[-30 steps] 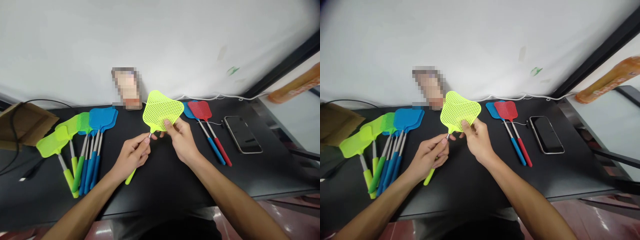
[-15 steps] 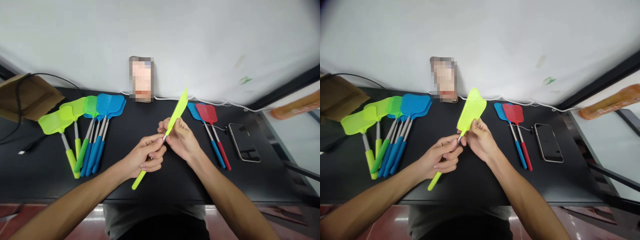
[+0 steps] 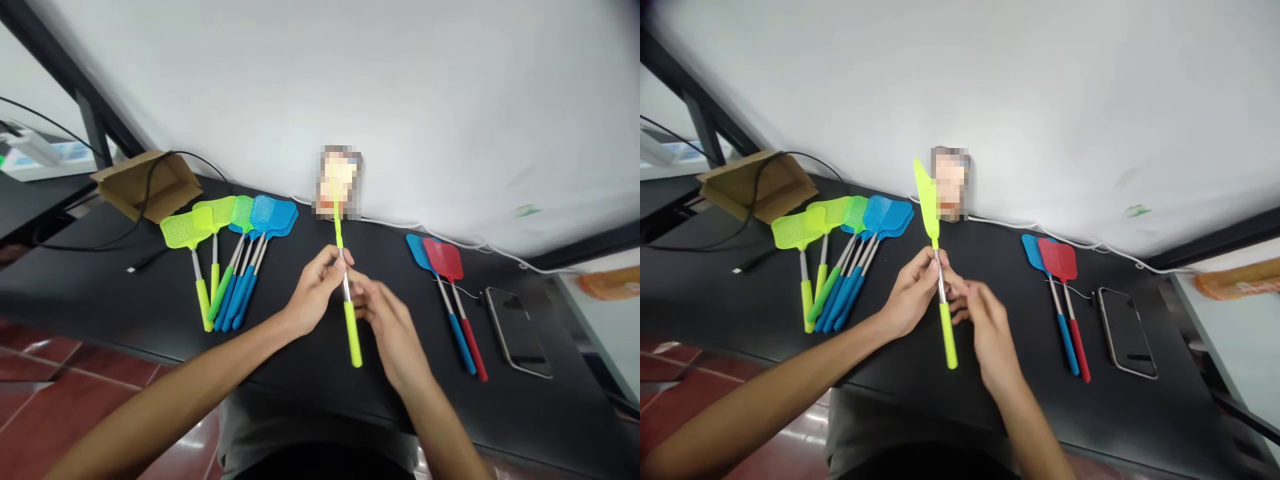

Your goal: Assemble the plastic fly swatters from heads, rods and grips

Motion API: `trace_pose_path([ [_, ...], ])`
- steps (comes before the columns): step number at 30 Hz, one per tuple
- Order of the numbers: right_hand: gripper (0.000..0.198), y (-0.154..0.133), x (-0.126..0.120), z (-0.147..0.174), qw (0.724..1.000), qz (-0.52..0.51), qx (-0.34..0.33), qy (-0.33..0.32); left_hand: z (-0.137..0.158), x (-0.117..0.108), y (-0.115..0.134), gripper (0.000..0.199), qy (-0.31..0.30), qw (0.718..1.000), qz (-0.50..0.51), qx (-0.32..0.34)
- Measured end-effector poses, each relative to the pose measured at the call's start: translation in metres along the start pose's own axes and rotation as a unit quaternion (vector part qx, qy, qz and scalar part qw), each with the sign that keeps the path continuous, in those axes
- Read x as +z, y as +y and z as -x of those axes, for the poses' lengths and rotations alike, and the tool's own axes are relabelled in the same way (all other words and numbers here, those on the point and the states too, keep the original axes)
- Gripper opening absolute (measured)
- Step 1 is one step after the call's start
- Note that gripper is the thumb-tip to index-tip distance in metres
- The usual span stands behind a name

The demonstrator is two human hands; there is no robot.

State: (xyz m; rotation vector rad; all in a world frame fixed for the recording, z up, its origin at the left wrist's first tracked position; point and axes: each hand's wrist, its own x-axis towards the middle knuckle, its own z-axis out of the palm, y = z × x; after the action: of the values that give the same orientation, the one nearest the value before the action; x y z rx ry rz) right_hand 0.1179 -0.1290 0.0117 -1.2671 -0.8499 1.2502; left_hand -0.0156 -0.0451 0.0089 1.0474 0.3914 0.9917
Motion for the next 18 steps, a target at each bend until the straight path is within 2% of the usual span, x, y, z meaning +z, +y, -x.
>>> trace_pose_path([
  [4, 0.031, 0.020, 0.017, 0.055, 0.998, 0.067, 0.008, -0.008, 0.003, 0.003, -0.001, 0.023, -0.033, 0.997, -0.071, 0.016],
  [6, 0.031, 0.026, 0.015, 0.069, 0.997, 0.079, 0.016, 0.022, 0.006, 0.006, -0.003, 0.025, -0.064, 0.991, -0.115, -0.001],
  [8, 0.033, 0.028, 0.003, 0.073, 0.992, 0.101, 0.016, 0.068, 0.008, 0.008, -0.003, 0.030, -0.090, 0.979, -0.183, -0.016],
  [10, 0.036, 0.023, -0.018, 0.073, 0.983, 0.132, 0.006, 0.128, 0.009, 0.008, -0.002, 0.034, -0.109, 0.954, -0.280, 0.001],
  [14, 0.041, 0.006, -0.077, 0.075, 0.940, 0.223, -0.025, 0.256, 0.007, 0.005, 0.008, 0.029, -0.133, 0.878, -0.443, 0.125],
  [16, 0.043, -0.001, -0.107, 0.078, 0.901, 0.295, -0.027, 0.316, 0.009, 0.000, 0.016, 0.025, -0.128, 0.840, -0.498, 0.175],
  [18, 0.046, -0.002, -0.134, 0.081, 0.849, 0.385, -0.008, 0.362, 0.015, -0.009, 0.026, 0.023, -0.090, 0.805, -0.551, 0.201],
])
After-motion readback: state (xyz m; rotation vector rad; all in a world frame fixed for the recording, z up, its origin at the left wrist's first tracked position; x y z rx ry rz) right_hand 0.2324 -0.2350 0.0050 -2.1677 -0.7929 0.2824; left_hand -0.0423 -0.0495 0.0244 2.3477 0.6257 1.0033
